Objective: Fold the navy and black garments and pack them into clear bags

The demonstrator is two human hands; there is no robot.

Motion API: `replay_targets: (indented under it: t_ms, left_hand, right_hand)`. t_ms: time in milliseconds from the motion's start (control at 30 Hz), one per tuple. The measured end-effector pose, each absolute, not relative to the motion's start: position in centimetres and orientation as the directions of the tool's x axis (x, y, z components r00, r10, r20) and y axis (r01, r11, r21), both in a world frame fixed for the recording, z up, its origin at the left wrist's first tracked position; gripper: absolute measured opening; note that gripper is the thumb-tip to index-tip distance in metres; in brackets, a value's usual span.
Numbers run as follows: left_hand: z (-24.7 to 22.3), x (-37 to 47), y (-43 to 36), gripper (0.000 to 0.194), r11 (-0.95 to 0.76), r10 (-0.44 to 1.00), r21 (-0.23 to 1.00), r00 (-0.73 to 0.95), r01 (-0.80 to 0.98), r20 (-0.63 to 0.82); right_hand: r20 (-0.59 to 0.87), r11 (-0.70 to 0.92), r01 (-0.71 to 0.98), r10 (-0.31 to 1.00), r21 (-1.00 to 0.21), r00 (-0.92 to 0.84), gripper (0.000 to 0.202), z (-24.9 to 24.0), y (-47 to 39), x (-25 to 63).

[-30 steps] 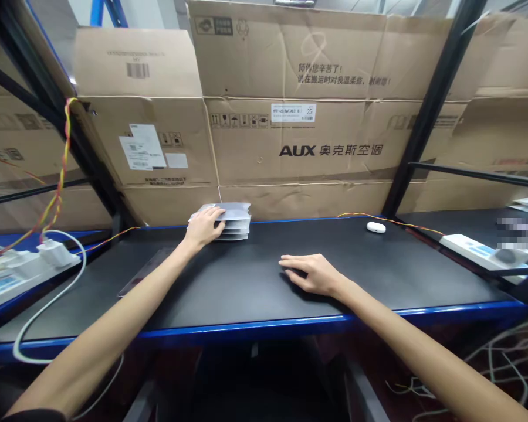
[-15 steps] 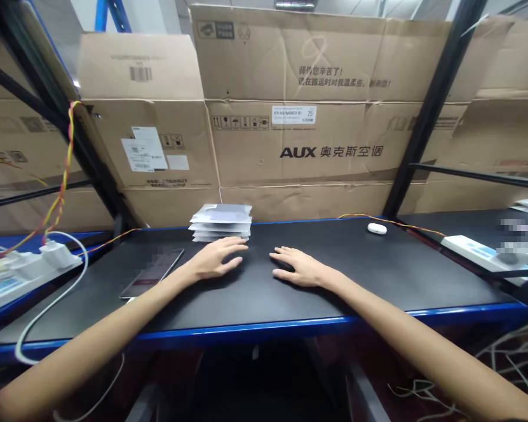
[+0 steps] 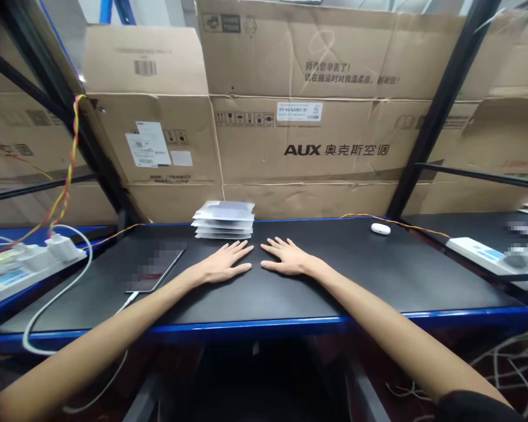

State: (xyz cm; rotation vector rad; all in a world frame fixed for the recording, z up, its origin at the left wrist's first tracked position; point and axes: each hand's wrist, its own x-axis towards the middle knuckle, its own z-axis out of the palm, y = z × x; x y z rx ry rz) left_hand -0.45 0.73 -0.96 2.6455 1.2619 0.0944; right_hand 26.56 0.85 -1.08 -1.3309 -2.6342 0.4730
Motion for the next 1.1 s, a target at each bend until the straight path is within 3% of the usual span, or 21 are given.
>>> replay_targets:
  t_ms: [1100]
  left_hand:
    - [-0.73, -0.47, 0.62, 0.077, -0.610, 0.773, 0.232, 0.634, 0.758, -0.039]
  right_hand:
    - [-0.036, 0.554, 0.744, 0.793, -0.372, -0.608, 0.087, -0.23, 0.70, 27.10]
